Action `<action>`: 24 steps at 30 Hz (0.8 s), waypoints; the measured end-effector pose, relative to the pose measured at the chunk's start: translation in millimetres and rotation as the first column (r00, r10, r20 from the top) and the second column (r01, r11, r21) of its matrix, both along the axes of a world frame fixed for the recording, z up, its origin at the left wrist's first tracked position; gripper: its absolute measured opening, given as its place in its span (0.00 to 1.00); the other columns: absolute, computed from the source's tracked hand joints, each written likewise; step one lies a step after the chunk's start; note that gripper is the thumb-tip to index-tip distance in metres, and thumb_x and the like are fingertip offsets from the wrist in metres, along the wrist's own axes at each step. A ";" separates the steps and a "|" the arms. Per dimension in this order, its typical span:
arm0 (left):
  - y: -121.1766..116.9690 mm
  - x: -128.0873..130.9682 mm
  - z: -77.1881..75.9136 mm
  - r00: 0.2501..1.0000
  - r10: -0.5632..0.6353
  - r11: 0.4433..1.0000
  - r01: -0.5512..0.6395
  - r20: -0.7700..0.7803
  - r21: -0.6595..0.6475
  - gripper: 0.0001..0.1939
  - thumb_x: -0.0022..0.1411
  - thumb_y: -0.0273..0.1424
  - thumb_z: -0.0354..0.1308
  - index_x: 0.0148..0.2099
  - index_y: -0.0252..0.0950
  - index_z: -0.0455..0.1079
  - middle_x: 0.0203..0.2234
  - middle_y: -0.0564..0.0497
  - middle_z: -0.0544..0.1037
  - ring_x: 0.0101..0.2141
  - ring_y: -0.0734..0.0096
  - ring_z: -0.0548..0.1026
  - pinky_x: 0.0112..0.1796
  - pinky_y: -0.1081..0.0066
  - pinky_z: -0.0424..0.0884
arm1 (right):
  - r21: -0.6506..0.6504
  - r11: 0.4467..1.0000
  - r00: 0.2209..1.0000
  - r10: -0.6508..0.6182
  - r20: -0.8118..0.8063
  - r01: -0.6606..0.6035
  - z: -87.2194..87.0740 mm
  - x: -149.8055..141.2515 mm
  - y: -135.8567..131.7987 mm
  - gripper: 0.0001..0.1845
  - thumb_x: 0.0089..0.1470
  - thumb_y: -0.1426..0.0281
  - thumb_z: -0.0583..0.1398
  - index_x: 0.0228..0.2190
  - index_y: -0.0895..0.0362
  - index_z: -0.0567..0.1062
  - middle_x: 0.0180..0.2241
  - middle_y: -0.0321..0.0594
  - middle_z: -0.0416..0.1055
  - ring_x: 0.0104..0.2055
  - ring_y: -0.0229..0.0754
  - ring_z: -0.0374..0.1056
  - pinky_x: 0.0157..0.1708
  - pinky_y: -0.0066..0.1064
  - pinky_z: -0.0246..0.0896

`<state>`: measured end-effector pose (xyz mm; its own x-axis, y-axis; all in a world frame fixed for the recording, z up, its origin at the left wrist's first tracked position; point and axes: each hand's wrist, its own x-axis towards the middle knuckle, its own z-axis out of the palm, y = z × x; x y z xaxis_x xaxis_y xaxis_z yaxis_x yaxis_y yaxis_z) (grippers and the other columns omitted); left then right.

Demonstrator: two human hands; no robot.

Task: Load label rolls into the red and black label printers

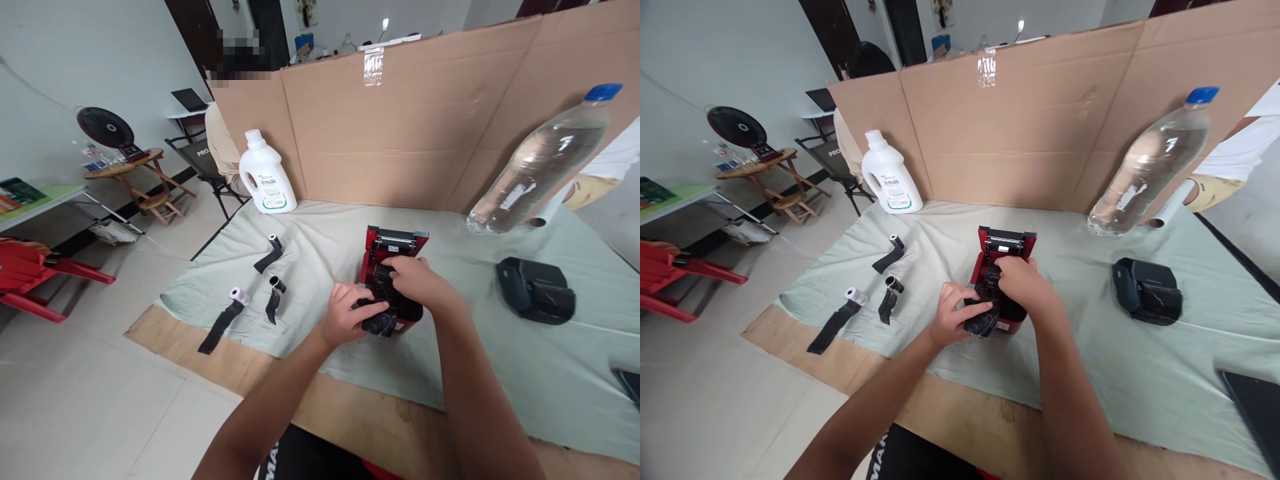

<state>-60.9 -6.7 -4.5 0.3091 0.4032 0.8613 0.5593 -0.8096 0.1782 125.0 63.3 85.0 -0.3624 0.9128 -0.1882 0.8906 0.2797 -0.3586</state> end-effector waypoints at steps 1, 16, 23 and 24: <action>-0.2 0.4 -0.6 1.000 0.013 1.000 -0.013 -0.009 -0.011 0.11 0.69 0.34 0.57 0.50 0.46 0.79 0.37 0.50 0.78 0.39 0.67 0.75 0.42 0.64 0.64 | 0.027 1.000 1.000 0.001 0.023 -0.001 -3.3 -2.7 1.8 0.20 0.54 0.82 0.52 0.42 0.55 0.78 0.49 0.49 0.78 0.54 0.54 0.70 0.53 0.44 0.52; -5.4 4.6 7.1 0.997 0.020 0.999 -0.016 -0.077 0.049 0.08 0.67 0.32 0.62 0.48 0.45 0.78 0.34 0.54 0.80 0.37 0.70 0.74 0.41 0.65 0.63 | 0.484 0.820 0.916 -0.113 -0.386 0.305 41.4 30.3 -15.9 0.18 0.66 0.67 0.49 0.42 0.52 0.79 0.45 0.47 0.77 0.54 0.55 0.67 0.55 0.45 0.57; -8.7 8.3 -1.0 0.982 0.010 0.990 0.016 -0.190 0.137 0.15 0.69 0.28 0.59 0.55 0.49 0.74 0.34 0.56 0.81 0.36 0.74 0.76 0.44 0.67 0.65 | 0.370 0.891 0.905 -0.096 -0.415 0.264 20.1 42.3 3.9 0.15 0.61 0.70 0.53 0.42 0.56 0.78 0.44 0.47 0.77 0.48 0.50 0.71 0.51 0.41 0.63; -9.8 9.0 -2.2 0.978 0.001 0.989 0.029 -0.209 0.142 0.15 0.70 0.28 0.59 0.55 0.49 0.74 0.34 0.56 0.81 0.36 0.74 0.76 0.44 0.68 0.65 | 0.356 0.897 0.904 -0.099 -0.417 0.262 21.8 43.6 0.9 0.13 0.59 0.70 0.54 0.40 0.56 0.78 0.42 0.45 0.78 0.45 0.49 0.72 0.49 0.39 0.63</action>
<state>-51.9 -16.5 -6.7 0.4923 0.2746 0.8260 0.5601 -0.8263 -0.0591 168.7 64.2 106.7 -0.1519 0.9356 0.3187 0.7568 0.3175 -0.5713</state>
